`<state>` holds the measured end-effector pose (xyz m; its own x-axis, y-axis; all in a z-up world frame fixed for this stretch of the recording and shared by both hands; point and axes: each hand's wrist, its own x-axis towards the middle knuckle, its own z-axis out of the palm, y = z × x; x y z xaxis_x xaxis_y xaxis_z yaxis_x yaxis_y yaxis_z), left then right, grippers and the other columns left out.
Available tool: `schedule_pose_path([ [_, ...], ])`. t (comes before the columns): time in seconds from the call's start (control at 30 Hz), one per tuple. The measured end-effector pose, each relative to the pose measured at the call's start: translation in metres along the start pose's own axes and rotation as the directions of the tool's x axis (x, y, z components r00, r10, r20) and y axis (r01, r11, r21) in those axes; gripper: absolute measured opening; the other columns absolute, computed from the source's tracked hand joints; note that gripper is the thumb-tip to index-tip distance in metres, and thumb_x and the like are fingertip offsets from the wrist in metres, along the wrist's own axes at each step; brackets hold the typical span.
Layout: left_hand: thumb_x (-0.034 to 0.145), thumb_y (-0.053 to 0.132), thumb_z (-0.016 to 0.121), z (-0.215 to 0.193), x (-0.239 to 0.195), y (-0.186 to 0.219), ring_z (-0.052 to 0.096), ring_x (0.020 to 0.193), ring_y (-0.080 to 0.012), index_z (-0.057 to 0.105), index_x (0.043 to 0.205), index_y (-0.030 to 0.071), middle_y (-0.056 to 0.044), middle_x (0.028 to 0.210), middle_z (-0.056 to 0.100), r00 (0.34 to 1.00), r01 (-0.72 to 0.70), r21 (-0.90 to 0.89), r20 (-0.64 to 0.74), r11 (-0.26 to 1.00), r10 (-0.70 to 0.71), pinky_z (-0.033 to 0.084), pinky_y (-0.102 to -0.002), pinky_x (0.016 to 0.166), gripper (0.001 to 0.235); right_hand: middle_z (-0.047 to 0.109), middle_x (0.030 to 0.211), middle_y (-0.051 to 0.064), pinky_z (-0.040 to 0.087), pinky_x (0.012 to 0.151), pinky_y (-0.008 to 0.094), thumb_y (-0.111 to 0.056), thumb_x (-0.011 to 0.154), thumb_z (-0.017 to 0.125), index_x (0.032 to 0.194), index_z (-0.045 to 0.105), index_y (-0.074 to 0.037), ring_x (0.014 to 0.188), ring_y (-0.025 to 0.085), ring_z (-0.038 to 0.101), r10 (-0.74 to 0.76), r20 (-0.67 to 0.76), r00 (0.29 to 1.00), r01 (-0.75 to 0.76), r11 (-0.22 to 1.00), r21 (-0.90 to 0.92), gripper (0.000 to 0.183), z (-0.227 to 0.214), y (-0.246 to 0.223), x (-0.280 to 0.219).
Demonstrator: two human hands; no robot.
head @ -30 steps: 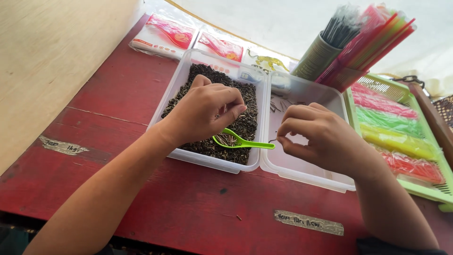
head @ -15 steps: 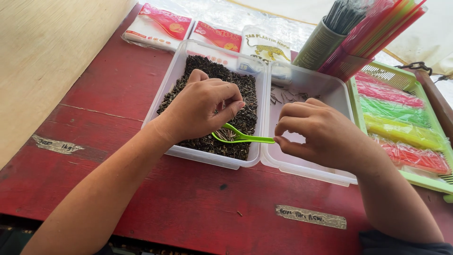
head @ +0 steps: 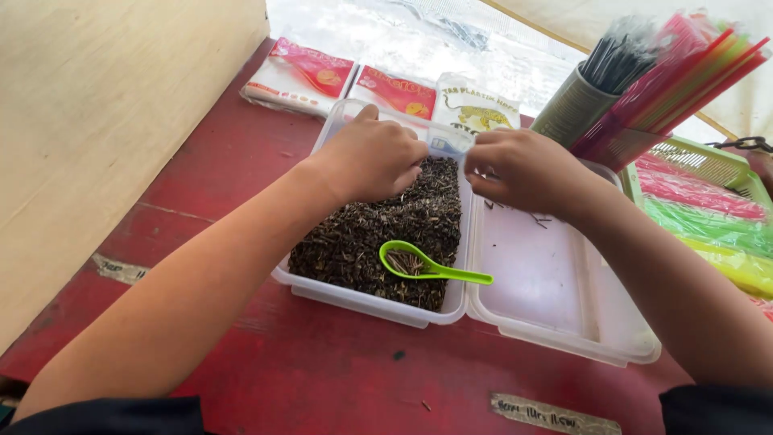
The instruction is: The person sorts through a container of dried herbs, picking out small twigs and debris by hand and placing them into a separate container. They also use a green plastic spoon to scoop and move the herbs within the container.
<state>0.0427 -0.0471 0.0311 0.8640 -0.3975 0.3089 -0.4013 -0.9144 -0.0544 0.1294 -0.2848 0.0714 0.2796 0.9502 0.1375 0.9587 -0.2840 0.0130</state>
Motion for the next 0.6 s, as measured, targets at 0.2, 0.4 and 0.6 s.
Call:
schedule_pose_path([
  [0.2,0.091,0.033,0.06,0.052,0.063,-0.032,0.074,0.094,-0.0344,0.077,0.099,0.022,-0.007,0.097,0.075,0.974,0.063,-0.021,0.218,0.998,-0.057,0.055,-0.053,0.082,0.022,0.073,0.074,-0.001,0.06,0.071,0.036,-0.024,0.095,0.069,0.089,0.075,-0.017,0.077,0.024,0.075,0.133,0.152,0.979,-0.109,0.982,-0.158,0.011,0.026,0.021,0.061],
  [0.4,0.087,0.033,0.064,0.087,0.079,-0.032,0.074,0.099,-0.0382,0.077,0.107,0.015,-0.012,0.103,0.075,0.933,0.169,-0.019,0.325,0.985,-0.154,0.059,-0.058,0.083,0.03,0.07,0.07,0.009,0.059,0.055,0.048,-0.02,0.084,0.072,0.08,0.072,-0.014,0.069,0.034,0.074,0.179,0.158,0.971,-0.098,0.902,-0.42,0.007,0.082,0.052,0.073],
  [0.6,0.088,0.036,0.063,0.072,0.072,-0.039,0.072,0.106,-0.0397,0.077,0.11,0.017,-0.013,0.109,0.075,0.897,0.212,-0.022,0.402,0.977,-0.185,0.058,-0.059,0.087,0.032,0.071,0.071,0.013,0.058,0.054,0.051,-0.022,0.078,0.079,0.078,0.072,-0.009,0.069,0.038,0.073,0.162,0.219,0.962,-0.054,0.901,-0.43,0.015,0.098,0.057,0.089],
])
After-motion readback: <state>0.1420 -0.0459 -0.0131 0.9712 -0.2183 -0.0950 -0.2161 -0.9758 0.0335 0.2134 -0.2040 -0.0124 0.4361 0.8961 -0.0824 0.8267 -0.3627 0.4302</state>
